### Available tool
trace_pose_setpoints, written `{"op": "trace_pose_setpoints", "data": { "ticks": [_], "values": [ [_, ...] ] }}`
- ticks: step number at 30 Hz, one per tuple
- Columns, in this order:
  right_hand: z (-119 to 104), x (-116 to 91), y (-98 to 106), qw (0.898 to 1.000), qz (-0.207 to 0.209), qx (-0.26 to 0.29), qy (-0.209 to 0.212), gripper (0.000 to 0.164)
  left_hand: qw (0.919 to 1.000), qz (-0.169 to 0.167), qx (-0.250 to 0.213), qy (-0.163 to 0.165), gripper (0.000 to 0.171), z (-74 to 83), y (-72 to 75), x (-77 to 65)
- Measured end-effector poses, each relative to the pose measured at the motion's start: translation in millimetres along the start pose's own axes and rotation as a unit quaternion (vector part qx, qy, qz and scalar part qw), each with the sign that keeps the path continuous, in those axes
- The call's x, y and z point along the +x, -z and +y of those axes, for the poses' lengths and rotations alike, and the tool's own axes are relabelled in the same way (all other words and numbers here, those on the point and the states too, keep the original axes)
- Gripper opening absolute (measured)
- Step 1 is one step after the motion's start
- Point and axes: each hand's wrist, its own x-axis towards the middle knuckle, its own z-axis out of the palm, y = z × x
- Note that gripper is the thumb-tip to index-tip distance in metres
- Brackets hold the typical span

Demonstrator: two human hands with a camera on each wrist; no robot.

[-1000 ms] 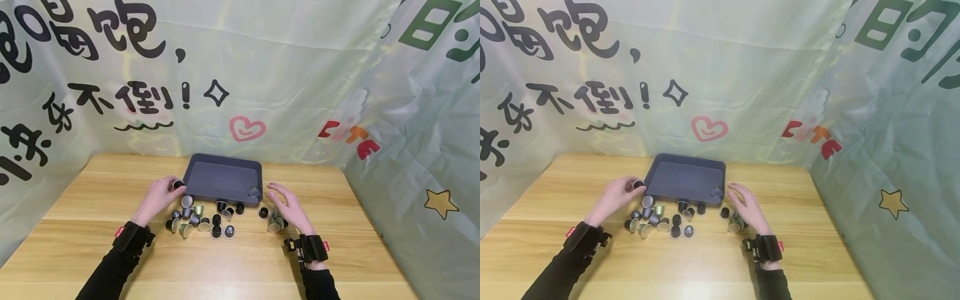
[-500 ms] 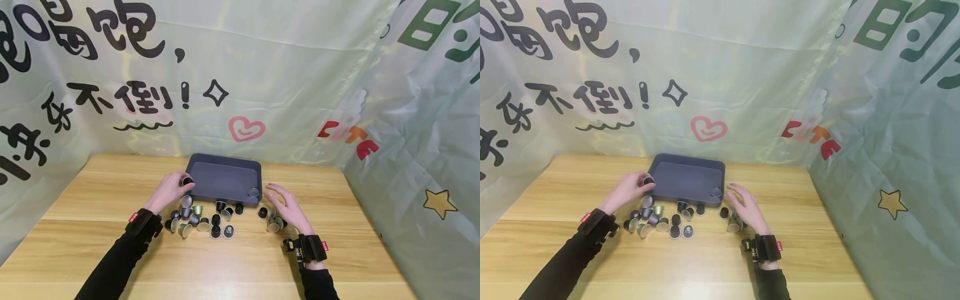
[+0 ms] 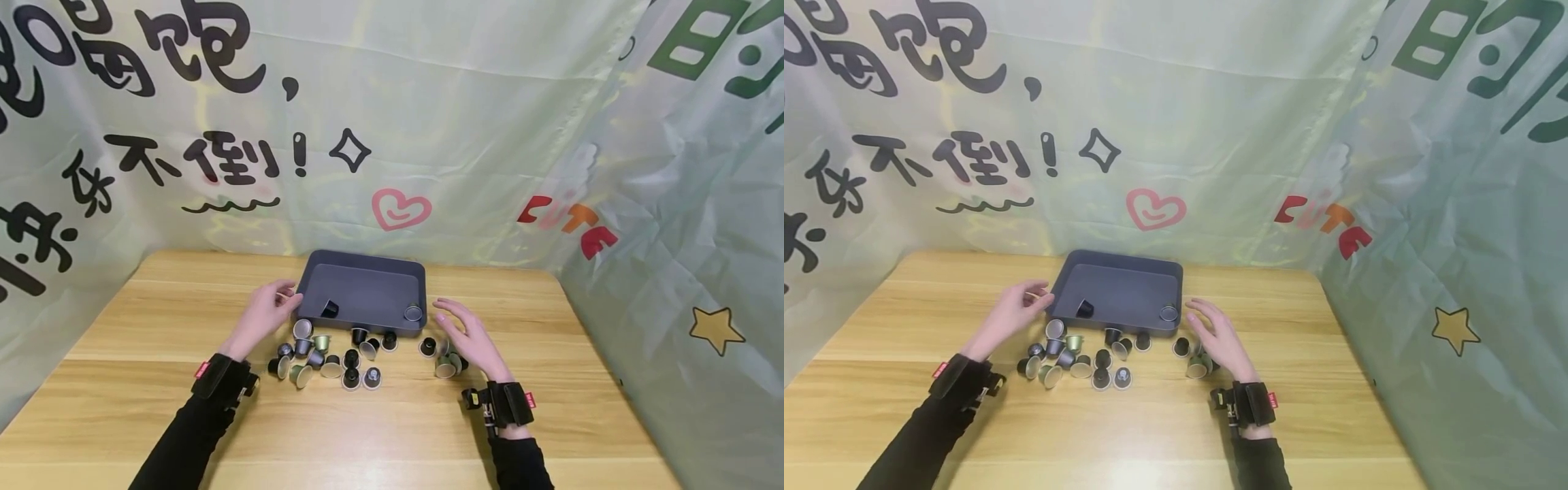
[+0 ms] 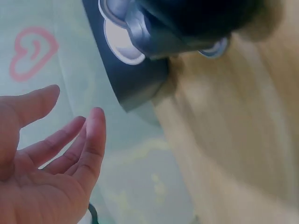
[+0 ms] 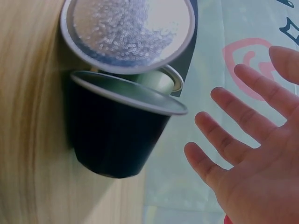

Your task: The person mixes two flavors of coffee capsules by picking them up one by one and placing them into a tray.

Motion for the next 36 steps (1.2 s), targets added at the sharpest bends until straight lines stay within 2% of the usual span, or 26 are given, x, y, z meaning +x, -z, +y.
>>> {"op": "trace_pose_setpoints", "data": {
  "ticks": [7,16,26,33,36],
  "values": [
    [-1,0,0,1.0,-0.006,0.003,-0.005,0.045,0.9998,0.021,-0.001,-0.006,0.041,-18.1,8.5,-19.8],
    [0,-1,0,1.0,-0.012,-0.009,-0.005,0.042,0.9996,-0.004,-0.016,0.023,0.042,-30.7,6.7,-40.6],
    [-2,-5,8,0.999,-0.018,-0.022,-0.023,0.042,0.9997,-0.007,-0.016,0.019,0.044,-31.8,9.8,-42.1],
    [3,-7,13,0.997,-0.035,-0.062,-0.002,0.035,0.9995,-0.007,-0.019,0.023,0.045,-30.6,9.9,-42.9],
    [4,-8,13,0.996,-0.051,-0.071,-0.006,0.033,0.9994,-0.007,-0.023,0.024,0.047,-30.9,9.3,-43.6]
  ]
}}
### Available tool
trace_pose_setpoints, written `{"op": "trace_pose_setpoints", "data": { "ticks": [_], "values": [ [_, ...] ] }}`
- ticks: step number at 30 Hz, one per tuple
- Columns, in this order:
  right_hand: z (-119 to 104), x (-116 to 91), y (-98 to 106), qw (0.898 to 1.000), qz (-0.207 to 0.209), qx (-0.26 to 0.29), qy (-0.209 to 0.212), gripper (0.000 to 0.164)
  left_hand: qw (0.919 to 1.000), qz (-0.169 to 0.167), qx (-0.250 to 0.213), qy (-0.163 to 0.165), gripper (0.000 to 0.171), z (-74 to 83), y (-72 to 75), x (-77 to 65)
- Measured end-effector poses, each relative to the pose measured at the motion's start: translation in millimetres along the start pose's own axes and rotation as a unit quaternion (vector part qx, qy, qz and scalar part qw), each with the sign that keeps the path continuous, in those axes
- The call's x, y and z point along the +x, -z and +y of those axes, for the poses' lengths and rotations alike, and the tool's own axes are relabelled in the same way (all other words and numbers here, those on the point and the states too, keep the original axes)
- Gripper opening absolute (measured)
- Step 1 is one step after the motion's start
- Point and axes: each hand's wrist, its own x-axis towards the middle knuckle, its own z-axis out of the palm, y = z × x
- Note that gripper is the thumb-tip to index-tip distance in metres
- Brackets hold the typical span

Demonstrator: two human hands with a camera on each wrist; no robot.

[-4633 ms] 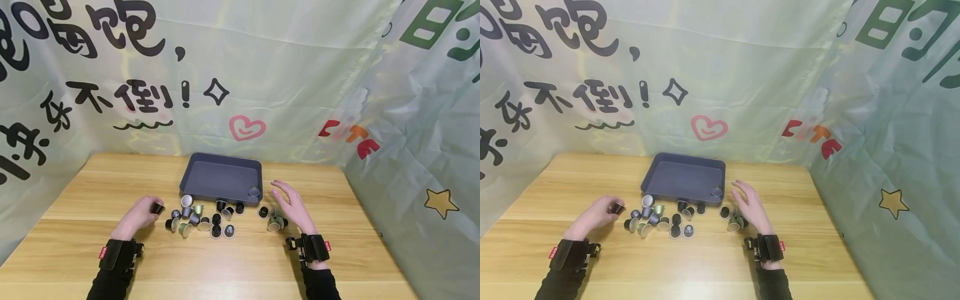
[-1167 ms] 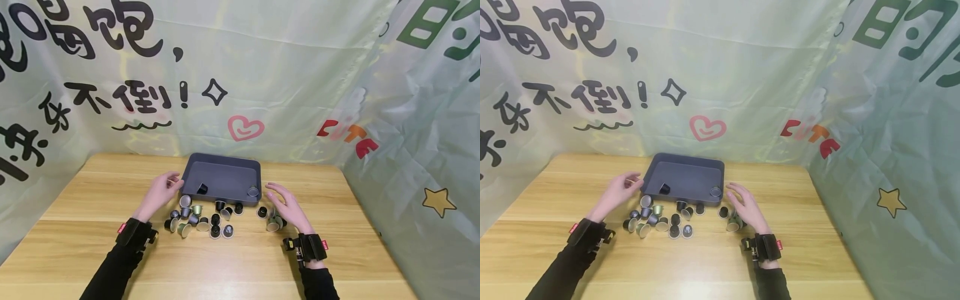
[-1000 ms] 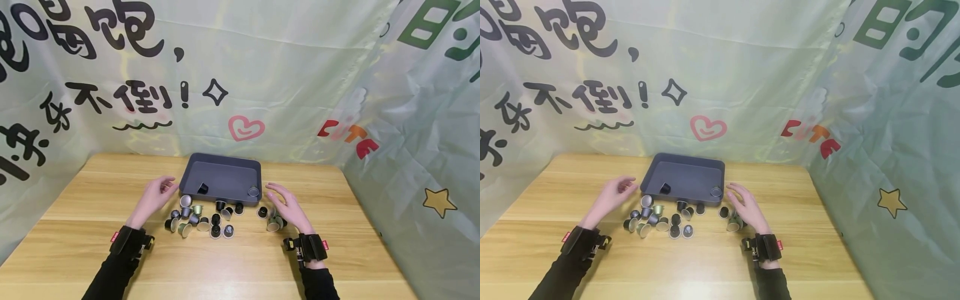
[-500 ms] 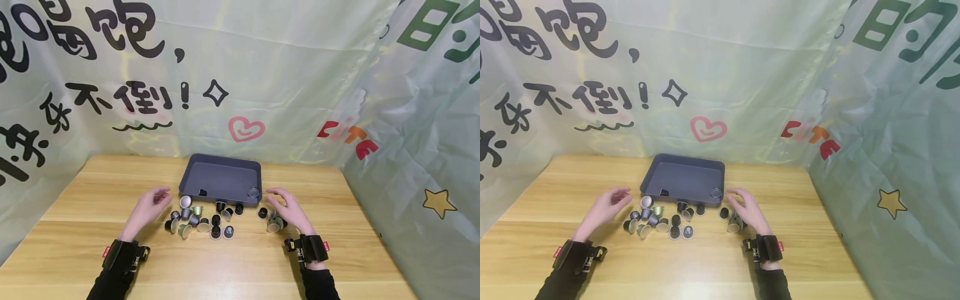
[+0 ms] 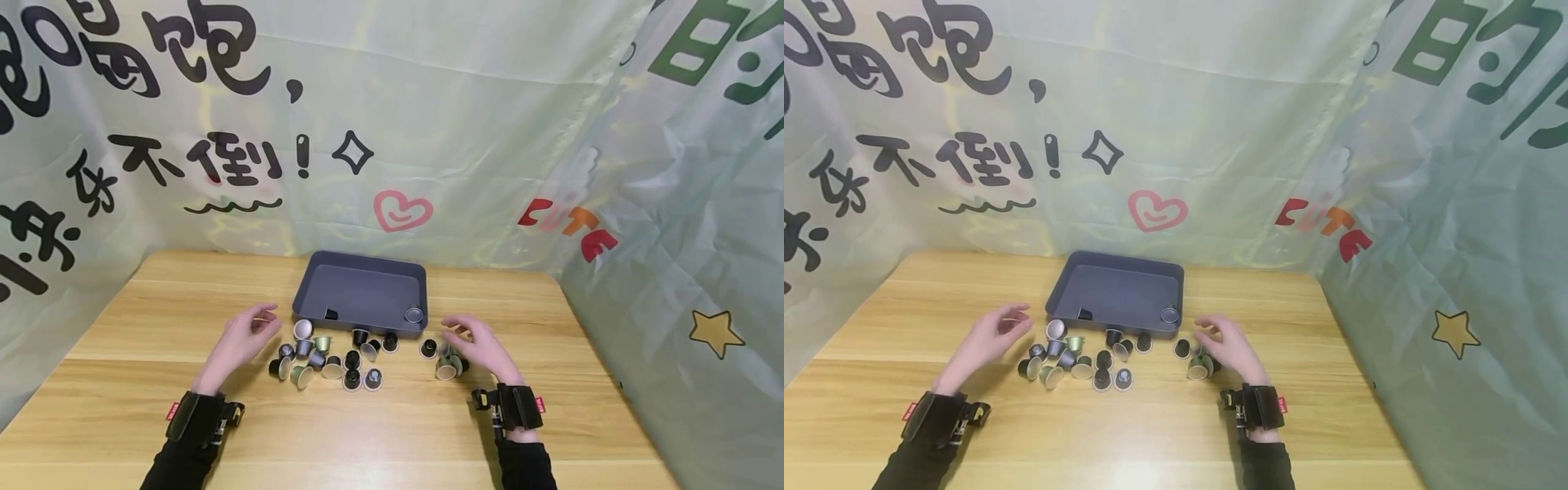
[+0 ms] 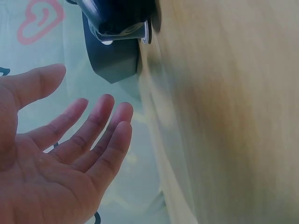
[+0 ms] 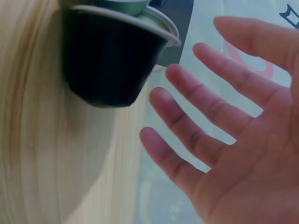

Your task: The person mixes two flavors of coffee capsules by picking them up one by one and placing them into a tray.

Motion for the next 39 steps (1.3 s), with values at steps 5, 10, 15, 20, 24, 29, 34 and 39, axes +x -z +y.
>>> {"op": "trace_pose_setpoints", "data": {
  "ticks": [5,10,15,20,24,29,34,39],
  "values": [
    [-1,0,0,0.999,-0.024,0.0,-0.034,0.034,1.0,-0.002,-0.007,0.0,0.049,0.4,-0.3,-1.2],
    [0,0,-1,0.996,-0.03,-0.011,-0.078,0.036,0.9999,-0.008,-0.006,0.003,0.051,0.4,-0.7,-2.4],
    [-1,-1,-3,0.994,-0.027,-0.058,-0.094,0.035,0.9999,-0.008,-0.007,0.006,0.053,0.1,-1.2,-2.5],
    [-2,0,-7,0.991,-0.024,-0.072,-0.108,0.029,0.9999,-0.006,-0.009,0.007,0.053,0.8,-1.1,-2.3],
    [-4,1,-9,0.992,-0.031,-0.065,-0.107,0.026,0.9999,-0.005,-0.01,0.004,0.053,1.0,-1.6,-1.7],
    [-5,2,-10,0.991,-0.038,-0.058,-0.115,0.024,0.9999,-0.007,-0.012,0.006,0.053,0.8,-2.4,-1.1],
    [-9,2,-11,0.99,-0.044,-0.054,-0.126,0.023,0.9999,-0.007,-0.009,0.006,0.053,0.5,-2.8,-1.0],
    [-10,2,-12,0.989,-0.047,-0.055,-0.13,0.022,0.9999,-0.007,-0.009,0.004,0.054,-0.1,-3.0,-1.1]
  ]
}}
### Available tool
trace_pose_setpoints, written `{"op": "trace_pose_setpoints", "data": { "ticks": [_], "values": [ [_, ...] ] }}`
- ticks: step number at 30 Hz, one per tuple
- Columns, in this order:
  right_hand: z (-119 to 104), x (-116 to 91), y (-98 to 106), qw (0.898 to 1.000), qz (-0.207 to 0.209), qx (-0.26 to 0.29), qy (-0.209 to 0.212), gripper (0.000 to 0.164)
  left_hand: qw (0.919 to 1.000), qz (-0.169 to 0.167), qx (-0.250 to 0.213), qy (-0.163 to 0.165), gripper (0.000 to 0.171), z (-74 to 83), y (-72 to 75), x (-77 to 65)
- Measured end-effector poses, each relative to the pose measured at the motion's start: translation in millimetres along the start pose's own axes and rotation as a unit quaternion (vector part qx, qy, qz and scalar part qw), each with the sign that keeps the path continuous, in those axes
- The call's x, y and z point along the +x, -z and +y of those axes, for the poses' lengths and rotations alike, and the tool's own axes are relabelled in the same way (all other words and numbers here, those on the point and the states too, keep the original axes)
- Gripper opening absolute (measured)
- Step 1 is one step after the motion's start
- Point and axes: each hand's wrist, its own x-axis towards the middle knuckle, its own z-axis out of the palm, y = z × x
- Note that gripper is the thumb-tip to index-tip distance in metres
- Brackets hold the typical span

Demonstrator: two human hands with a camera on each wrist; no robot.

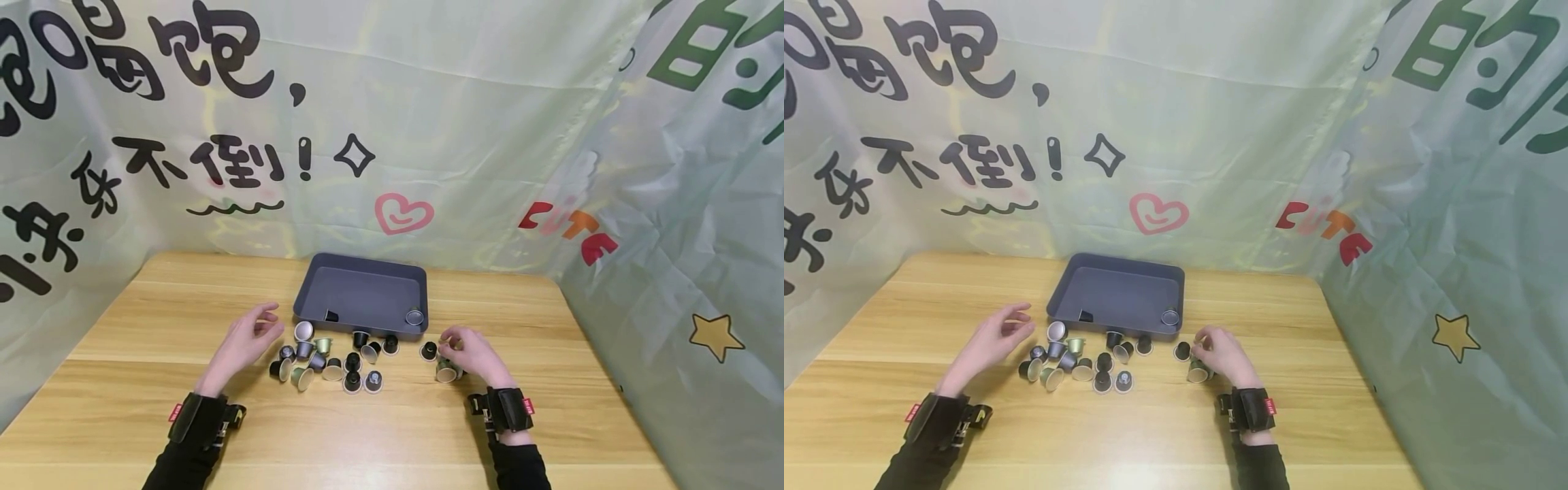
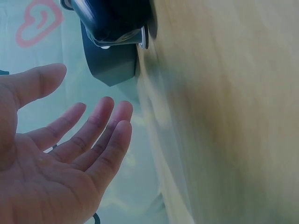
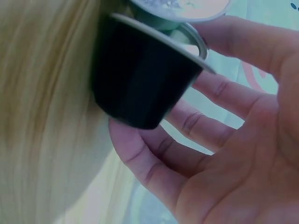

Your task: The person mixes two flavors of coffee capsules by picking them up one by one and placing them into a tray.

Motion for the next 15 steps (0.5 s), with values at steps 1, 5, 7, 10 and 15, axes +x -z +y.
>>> {"op": "trace_pose_setpoints", "data": {
  "ticks": [1,5,7,10,15],
  "values": [
    [-0.1,0.0,-0.1,1.0,0.0,-0.001,0.0,0.022,1.0,0.0,-0.001,0.0,0.054,-0.1,0.0,-0.1],
    [-0.2,0.2,-1.0,1.0,0.001,0.002,-0.001,0.021,1.0,-0.003,-0.003,0.0,0.053,0.2,0.2,-0.6],
    [-0.2,0.3,-0.9,1.0,0.004,0.004,-0.001,0.018,1.0,-0.004,-0.004,0.0,0.053,0.5,0.4,-1.0],
    [0.0,0.7,-0.7,1.0,0.007,0.008,0.001,0.014,1.0,-0.006,0.0,0.001,0.052,0.8,0.4,-1.5],
    [-1.0,0.5,0.2,1.0,0.007,0.03,0.0,0.012,0.9999,-0.01,0.004,-0.001,0.052,-0.2,-0.2,-1.6]
  ]
}}
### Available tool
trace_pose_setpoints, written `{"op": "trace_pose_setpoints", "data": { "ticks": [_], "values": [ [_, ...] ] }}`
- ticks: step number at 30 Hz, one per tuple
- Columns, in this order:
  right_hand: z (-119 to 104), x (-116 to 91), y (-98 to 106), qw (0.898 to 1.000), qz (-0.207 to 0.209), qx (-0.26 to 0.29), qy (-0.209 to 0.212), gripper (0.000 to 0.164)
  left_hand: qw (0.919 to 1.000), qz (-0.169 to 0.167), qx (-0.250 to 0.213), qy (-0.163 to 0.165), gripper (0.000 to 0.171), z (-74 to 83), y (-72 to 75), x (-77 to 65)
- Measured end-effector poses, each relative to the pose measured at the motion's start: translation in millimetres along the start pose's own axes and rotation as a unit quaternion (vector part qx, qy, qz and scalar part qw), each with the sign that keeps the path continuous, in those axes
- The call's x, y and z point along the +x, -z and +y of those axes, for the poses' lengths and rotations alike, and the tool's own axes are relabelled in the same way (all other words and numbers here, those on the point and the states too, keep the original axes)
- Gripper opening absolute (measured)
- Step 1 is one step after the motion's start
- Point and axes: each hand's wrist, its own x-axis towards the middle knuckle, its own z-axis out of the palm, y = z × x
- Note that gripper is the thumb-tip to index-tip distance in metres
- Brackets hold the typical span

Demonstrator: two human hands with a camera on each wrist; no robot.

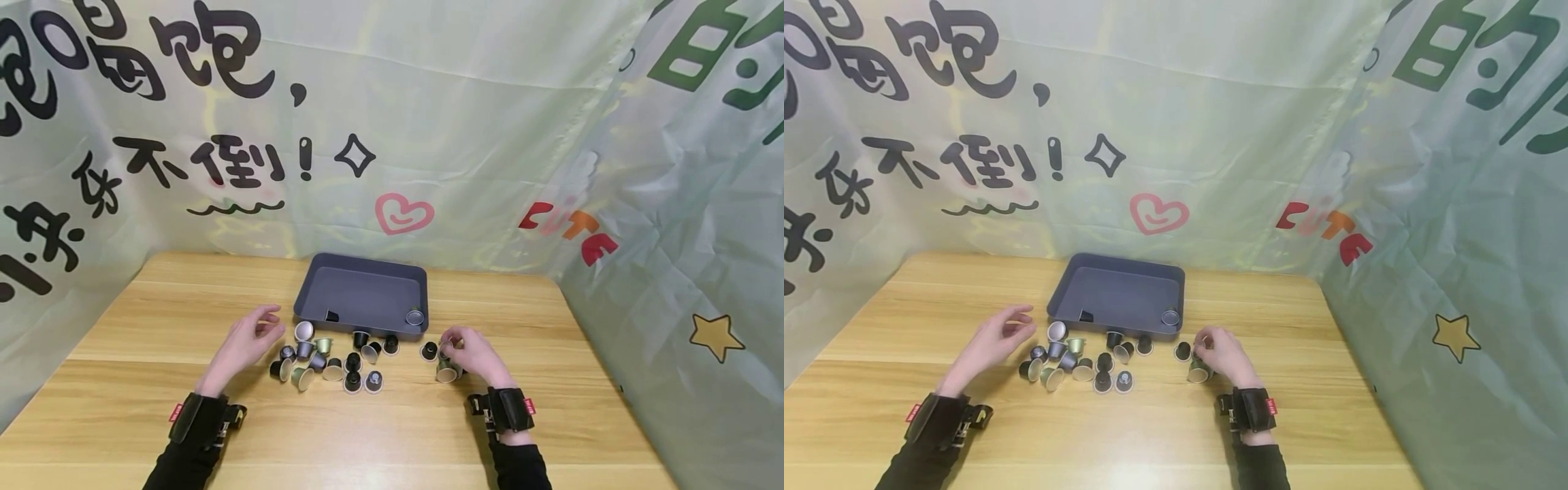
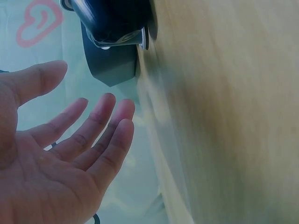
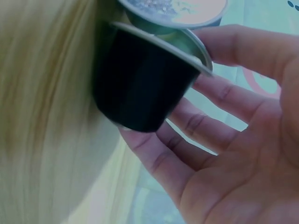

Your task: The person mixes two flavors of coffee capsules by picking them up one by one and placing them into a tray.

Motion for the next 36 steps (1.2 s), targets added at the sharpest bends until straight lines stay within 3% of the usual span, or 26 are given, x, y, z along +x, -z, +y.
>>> {"op": "trace_pose_setpoints", "data": {
  "ticks": [9,16,28,36],
  "values": [
    [0,1,2,1.0,0.022,0.021,0.0,0.012,1.0,0.001,0.0,-0.009,0.051,-0.8,-1.6,0.8],
    [1,3,3,0.999,0.035,0.025,0.025,0.017,0.9999,-0.005,-0.007,-0.008,0.052,-0.4,-2.1,0.1],
    [-11,13,19,0.99,0.116,-0.008,0.081,0.019,1.0,-0.003,-0.001,-0.005,0.052,0.0,-0.5,-0.3],
    [-20,19,28,0.979,0.163,-0.033,0.121,0.015,1.0,-0.003,-0.001,-0.008,0.052,0.7,-0.2,-0.7]
  ]
}}
